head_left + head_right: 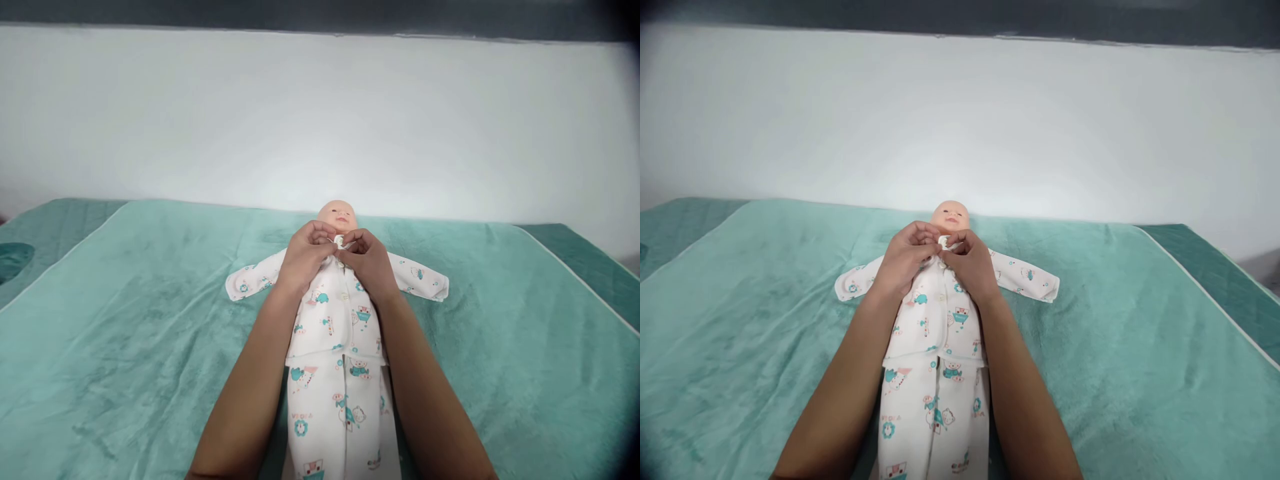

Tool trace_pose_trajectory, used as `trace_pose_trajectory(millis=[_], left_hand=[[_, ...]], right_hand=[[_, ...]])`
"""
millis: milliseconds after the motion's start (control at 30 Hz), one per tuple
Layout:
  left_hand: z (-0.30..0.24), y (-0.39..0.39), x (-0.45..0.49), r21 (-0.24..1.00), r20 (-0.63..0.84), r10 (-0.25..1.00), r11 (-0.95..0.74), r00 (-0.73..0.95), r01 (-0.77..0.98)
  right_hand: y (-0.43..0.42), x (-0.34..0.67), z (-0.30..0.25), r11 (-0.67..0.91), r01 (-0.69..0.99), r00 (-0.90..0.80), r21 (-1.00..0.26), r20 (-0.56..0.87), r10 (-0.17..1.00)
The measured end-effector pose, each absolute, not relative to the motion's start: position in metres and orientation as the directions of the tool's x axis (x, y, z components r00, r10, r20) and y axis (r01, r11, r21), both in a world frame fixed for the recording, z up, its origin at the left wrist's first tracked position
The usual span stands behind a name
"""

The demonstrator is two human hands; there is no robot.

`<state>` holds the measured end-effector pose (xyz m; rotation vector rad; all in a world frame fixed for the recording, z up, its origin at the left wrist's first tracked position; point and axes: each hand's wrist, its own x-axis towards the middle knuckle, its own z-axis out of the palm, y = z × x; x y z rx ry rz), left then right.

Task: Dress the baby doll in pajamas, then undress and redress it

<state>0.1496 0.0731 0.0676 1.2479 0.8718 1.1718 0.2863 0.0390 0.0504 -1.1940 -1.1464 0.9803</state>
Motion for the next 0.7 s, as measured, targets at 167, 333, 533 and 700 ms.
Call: trace_pose_trajectory(millis=[167,333,533,700], left_hand=[[0.063,0.075,0.155,0.984,0.152,0.978,-0.136,0.145,-0.119],[0.061,0.071,0.155,0.977,0.212,0.977,-0.212,0.039,-0.01],[0.076,0.047,0.143,0.938,0.237,0.966,-0.256,0.107,0.234],[0.084,0.033,0.139,0.84,0.209,0.92,-0.343,0.333,0.42]], right_hand=[[0.04,0.287,0.049,0.162,0.018,0.143,-0.987,0.163,0.976],[0.037,0.281,0.051,0.238,0.064,0.187,-0.969,0.246,0.951],[0.002,0.265,0.056,0.247,0.4,0.282,-0.882,0.376,0.883],[-0.028,0.267,0.047,0.13,0.508,0.268,-0.852,0.3,0.916]])
